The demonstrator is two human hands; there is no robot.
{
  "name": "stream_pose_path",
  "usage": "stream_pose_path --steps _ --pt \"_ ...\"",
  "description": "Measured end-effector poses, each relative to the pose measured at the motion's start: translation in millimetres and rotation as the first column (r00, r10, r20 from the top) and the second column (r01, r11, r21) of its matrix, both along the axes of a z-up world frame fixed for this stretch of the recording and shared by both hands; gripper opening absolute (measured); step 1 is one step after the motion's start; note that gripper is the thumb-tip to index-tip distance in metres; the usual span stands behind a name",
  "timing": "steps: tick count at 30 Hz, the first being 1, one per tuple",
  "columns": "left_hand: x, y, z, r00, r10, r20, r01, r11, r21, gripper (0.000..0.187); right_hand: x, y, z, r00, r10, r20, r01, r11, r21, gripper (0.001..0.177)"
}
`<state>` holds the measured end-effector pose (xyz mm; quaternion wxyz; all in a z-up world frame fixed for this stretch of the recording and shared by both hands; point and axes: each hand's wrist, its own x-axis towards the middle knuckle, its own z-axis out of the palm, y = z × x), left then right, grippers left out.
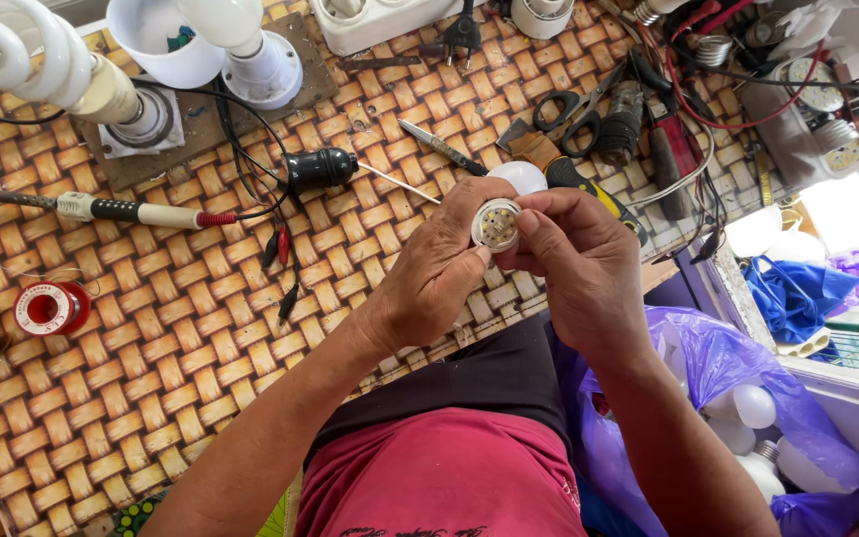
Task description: The person disassembles a light bulb by prying open the plastic cover with a utility knife, then removes the internal LED module and wipes it with a cloth.
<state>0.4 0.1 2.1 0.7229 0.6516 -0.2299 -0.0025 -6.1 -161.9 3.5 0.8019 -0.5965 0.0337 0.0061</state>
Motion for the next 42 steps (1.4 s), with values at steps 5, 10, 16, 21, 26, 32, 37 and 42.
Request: stream_pose_path --steps 5,10,16,21,26,32,37,42 --pt "-0.8 -3.5 -7.5 0.993 0.082 0.089 -0.092 0.989 0.116 0.039 2.0 -0.7 2.0 0.999 0.011 -0.046 -0.012 0.999 -0.030 0.012" --pt "-4.8 -8.1 -8.7 0.991 0.118 0.060 -0.124 0.987 0.105 0.036 6.2 -2.6 13.2 0.995 0.074 -0.073 -0.081 0.992 -0.099 0.013" --pt "-9.6 -10.7 -7.8 0.988 0.153 0.003 -0.152 0.984 0.097 0.035 11.6 -2.6 14.5 0.991 0.130 -0.042 -0.134 0.984 -0.117 0.013" --pt "0.7 -10.8 -17.9 0.975 0.216 0.042 -0.220 0.963 0.157 0.033 27.0 3.6 2.7 0.987 0.144 0.067 -0.139 0.987 -0.075 0.013" --pt "0.6 -11.4 -7.6 0.972 0.233 -0.021 -0.231 0.972 0.046 0.038 24.0 14.3 18.9 0.995 0.099 0.000 -0.099 0.993 0.061 0.022" --pt "0.1 -7.9 -3.6 0.959 0.103 -0.263 -0.138 0.984 -0.117 0.046 25.7 11.8 11.4 0.990 0.083 0.117 -0.066 0.987 -0.145 0.026" --pt "2.5 -4.8 -3.9 0.940 0.259 -0.221 -0.269 0.963 -0.018 0.036 24.3 13.7 16.9 0.970 0.121 0.213 -0.060 0.960 -0.275 0.023" --pt "1.3 -5.4 7.5 0.934 0.307 -0.183 -0.309 0.951 0.018 0.032 23.3 13.5 17.8 0.969 0.102 0.226 -0.018 0.938 -0.346 0.021"
